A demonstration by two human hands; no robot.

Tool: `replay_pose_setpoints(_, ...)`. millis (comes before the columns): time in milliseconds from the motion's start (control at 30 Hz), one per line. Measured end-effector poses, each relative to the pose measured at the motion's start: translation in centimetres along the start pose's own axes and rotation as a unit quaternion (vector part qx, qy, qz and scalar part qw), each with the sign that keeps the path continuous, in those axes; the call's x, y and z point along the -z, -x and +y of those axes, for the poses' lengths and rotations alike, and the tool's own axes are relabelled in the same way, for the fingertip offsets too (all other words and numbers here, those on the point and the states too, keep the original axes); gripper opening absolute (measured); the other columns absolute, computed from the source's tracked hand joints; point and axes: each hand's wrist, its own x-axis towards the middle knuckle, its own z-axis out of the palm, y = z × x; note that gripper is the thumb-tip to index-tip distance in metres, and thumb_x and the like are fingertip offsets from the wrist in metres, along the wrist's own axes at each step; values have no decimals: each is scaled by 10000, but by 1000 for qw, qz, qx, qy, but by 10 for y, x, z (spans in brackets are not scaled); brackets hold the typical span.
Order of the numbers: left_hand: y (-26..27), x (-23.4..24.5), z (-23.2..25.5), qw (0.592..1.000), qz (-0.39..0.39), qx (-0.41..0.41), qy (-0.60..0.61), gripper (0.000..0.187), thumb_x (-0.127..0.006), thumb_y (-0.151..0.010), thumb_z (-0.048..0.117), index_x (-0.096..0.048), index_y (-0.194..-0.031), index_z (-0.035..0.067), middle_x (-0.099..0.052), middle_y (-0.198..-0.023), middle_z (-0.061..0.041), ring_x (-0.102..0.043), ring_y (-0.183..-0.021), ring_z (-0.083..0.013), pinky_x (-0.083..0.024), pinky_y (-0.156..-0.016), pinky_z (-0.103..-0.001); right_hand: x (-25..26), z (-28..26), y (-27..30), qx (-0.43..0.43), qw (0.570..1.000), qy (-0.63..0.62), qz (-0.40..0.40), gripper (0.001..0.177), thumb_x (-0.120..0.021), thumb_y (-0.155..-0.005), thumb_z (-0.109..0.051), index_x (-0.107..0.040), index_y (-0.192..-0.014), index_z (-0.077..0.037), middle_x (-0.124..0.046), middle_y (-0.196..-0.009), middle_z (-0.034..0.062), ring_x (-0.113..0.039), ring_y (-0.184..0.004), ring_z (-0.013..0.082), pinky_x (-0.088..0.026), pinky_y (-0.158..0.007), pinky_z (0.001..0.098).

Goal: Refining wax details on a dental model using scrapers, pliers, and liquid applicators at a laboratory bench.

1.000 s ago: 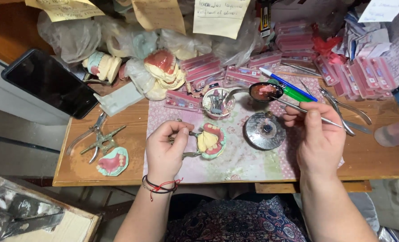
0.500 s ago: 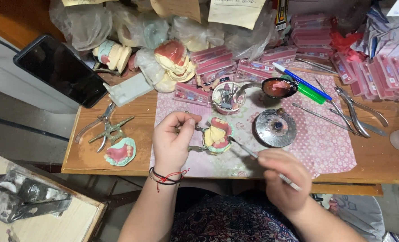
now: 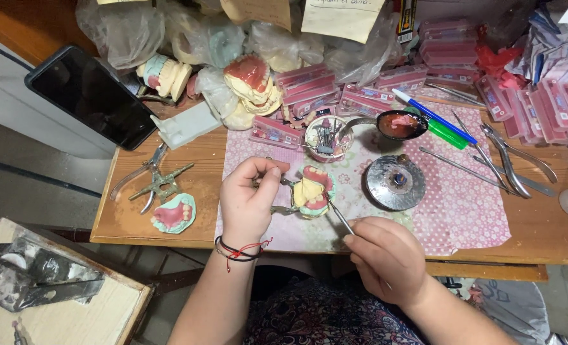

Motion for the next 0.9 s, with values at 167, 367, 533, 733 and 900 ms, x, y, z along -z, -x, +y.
replay_pose_setpoints(167,0,0,0,1000,-2,-2,0,98,-633,-946,114,-703,-880,99,-804,-946,-20,-703,-879,-114,-548,-810,-268,0,0,-2,0,1000,-6,-1,248,-529,-1018,-202,-668,-1080,-6,-687,-1072,164,-719,-930,368,-632,-859,485)
replay_pose_setpoints(367,0,-1,0,1000,-1,2,-5,104,-631,-944,109,-705,-871,100,-805,-943,-17,-703,-876,-109,-546,-811,-264,0,1,3,-4,1000,-5,2,255,-546,-1013,-214,-684,-1091,-13,-699,-1075,171,-715,-912,376,-632,-857,485)
replay_pose_setpoints(533,0,-1,2,1000,-1,6,-10,107,-626,-945,113,-703,-873,102,-806,-948,-14,-708,-879,-111,-550,-806,-265,-1,3,8,5,1000,-9,-12,264,-532,-1020,-224,-679,-1110,-24,-695,-1089,168,-718,-932,382,-635,-857,489)
replay_pose_setpoints(733,-1,-1,-3,1000,0,-5,-11,99,-631,-940,116,-705,-876,101,-808,-948,-20,-713,-893,-113,-554,-829,-268,0,5,11,5,1000,-14,3,265,-530,-1022,-217,-677,-1110,-15,-697,-1114,168,-735,-974,368,-642,-886,485)
replay_pose_setpoints(900,0,-1,1,1000,-4,-8,-16,104,-633,-947,121,-713,-884,100,-807,-955,-18,-711,-892,-115,-553,-826,-269,2,2,7,-17,1000,-6,13,279,-501,-1029,-229,-678,-1081,-20,-710,-1097,170,-729,-961,372,-633,-895,472)
